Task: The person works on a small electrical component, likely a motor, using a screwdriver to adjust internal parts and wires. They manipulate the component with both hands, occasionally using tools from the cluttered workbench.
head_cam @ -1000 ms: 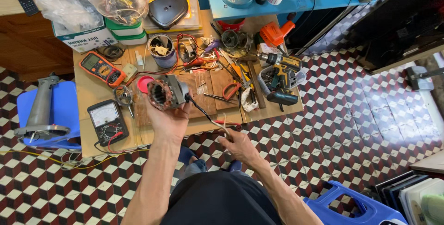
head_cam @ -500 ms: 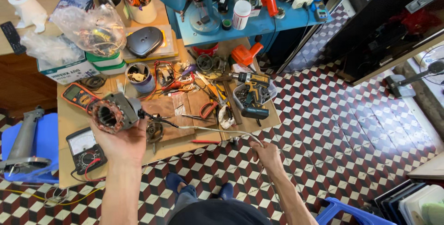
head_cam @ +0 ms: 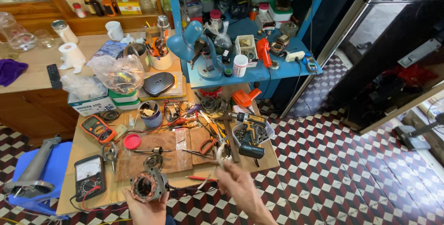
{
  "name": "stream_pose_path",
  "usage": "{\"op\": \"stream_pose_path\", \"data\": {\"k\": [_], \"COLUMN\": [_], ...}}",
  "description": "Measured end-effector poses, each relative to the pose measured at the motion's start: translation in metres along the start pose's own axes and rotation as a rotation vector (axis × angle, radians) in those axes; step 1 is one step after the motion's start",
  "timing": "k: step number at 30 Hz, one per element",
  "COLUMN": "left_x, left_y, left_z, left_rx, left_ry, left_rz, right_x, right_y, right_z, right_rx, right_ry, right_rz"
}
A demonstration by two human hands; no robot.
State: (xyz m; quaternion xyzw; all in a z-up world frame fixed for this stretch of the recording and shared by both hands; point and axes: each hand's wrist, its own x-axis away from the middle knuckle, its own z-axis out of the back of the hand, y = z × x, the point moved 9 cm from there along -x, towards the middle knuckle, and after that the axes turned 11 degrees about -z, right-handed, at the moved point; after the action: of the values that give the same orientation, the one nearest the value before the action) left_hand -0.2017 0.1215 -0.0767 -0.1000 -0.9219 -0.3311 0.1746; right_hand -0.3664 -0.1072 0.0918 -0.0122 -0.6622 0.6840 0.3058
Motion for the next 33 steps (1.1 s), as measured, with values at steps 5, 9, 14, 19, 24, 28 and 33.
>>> {"op": "stream_pose_path", "data": {"k": [5, 9, 14, 19, 24, 28, 33], "left_x": [0.011, 0.026, 0.035, 0.034, 0.015, -0.001, -0.014], "left_y": [-0.002, 0.011, 0.050, 0.103, 0.159, 0.198, 0.225], "left_z": [0.028, 0.043, 0.067, 0.103, 0.144, 0.177, 0.198], "left_rx": [0.040, 0.113, 0.101, 0.175, 0.197, 0.217, 0.199], "left_ry": [0.064, 0.084, 0.206, 0.285, 0.251, 0.246, 0.238], "left_rz": [0.007, 0.008, 0.009, 0.016, -0.072, -0.148, -0.149], "right_x": [0.012, 0.010, -0.018, -0.036, -0.062, -0.084, -0.094], "right_y": [-0.005, 0.008, 0.047, 0.064, 0.095, 0.137, 0.185], "right_z": [-0.076, -0.115, -0.158, -0.199, -0.235, -0.261, -0.284], "right_rx": [0.399, 0.594, 0.864, 0.912, 0.871, 0.915, 0.831], "right_ry": [-0.192, -0.109, -0.062, -0.001, 0.024, -0.003, -0.076], "right_rz": [0.200, 0.405, 0.241, 0.211, 0.205, 0.109, 0.016]}}
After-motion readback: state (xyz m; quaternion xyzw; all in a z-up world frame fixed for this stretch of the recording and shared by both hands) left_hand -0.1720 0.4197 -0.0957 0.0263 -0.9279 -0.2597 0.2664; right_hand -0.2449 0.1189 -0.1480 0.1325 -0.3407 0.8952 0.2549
